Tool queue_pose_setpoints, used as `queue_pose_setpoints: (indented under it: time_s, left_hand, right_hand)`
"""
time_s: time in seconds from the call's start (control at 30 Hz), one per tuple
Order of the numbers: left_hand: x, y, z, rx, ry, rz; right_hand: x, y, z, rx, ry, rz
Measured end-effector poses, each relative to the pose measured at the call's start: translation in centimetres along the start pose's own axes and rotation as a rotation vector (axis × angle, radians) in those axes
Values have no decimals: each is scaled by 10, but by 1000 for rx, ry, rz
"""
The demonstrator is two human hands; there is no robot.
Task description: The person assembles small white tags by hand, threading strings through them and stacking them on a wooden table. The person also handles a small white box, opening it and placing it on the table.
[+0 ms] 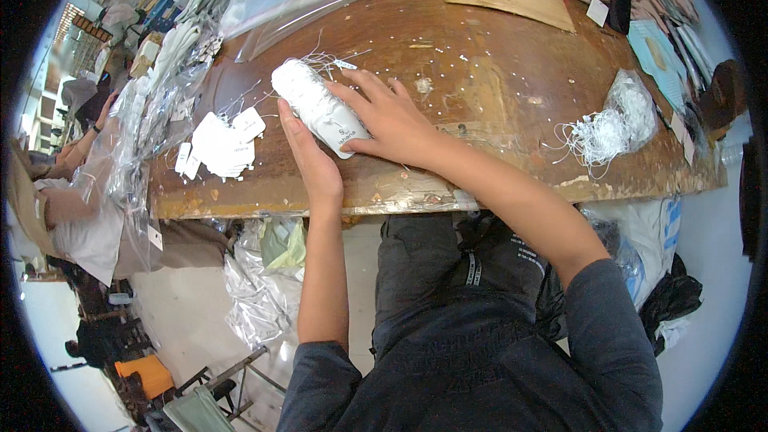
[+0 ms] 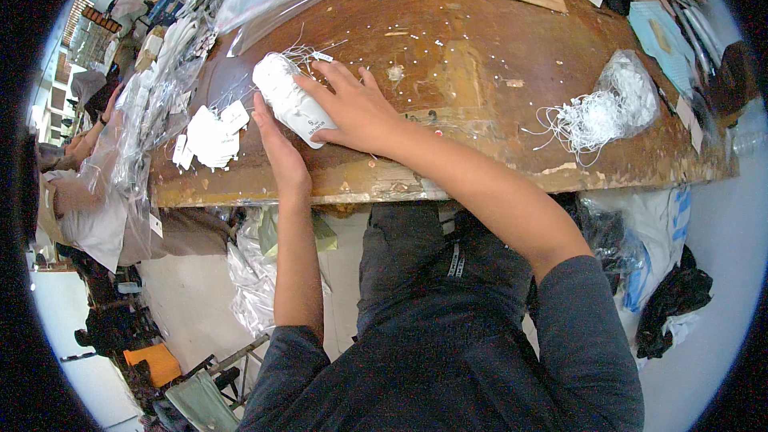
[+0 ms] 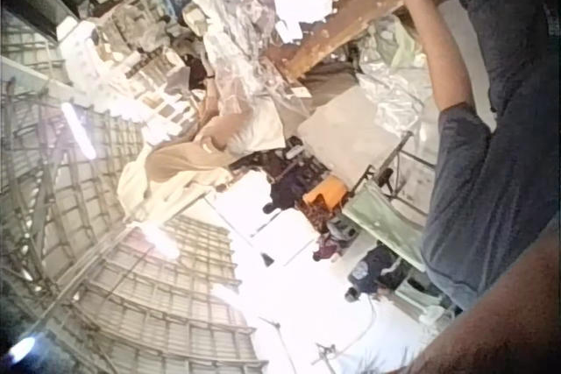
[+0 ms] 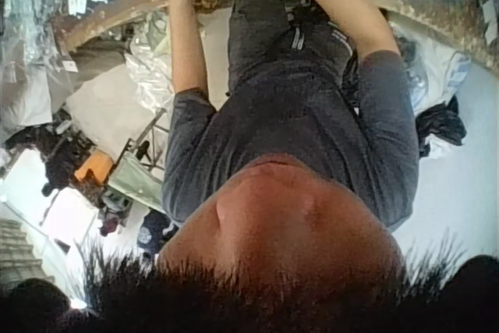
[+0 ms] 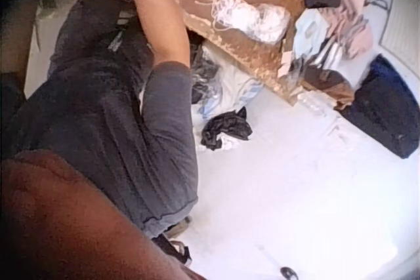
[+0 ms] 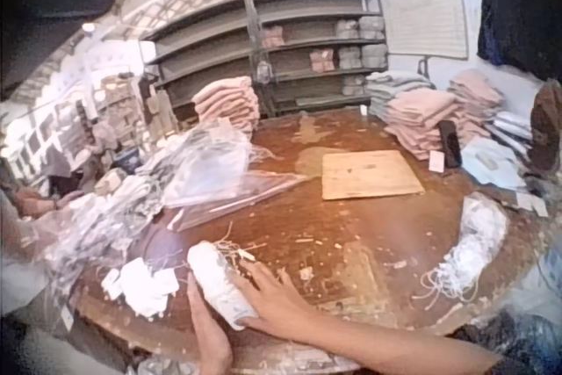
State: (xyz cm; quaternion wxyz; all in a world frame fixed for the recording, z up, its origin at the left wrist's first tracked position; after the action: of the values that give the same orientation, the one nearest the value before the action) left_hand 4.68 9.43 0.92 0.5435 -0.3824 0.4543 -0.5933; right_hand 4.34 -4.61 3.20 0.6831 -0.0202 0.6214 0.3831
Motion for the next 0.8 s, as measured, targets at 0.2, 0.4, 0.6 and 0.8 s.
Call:
queue_pose_setpoints:
  time_s: [0.2,0.4,0.6,0.8]
  left_hand:
    - [0,0,-4,0,-14,111]
    - [-3,-6,-11,17,-31,207]
    - [-2,-6,-13,31,-42,147]
    - [14,-48,-31,218,-114,573]
  right_hand:
    - [-1,-2,6,2,-68,-12]
    - [1,-2,5,-7,-56,34]
    - [-4,0,0,-20,-74,14]
    - [-28,5,-33,-9,-181,32]
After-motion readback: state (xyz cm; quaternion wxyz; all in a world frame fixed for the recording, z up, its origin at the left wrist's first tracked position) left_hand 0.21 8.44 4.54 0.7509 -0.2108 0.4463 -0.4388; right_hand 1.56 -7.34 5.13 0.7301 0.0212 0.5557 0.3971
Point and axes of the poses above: each hand's wrist, its own z-axis towards the middle knuckle, its own x-axis out of the palm, y = z × x, the point moved 6 cm from there along z, towards the middle knuckle, and after that the axes turned 15 degrees about y, right-handed, at the moved point
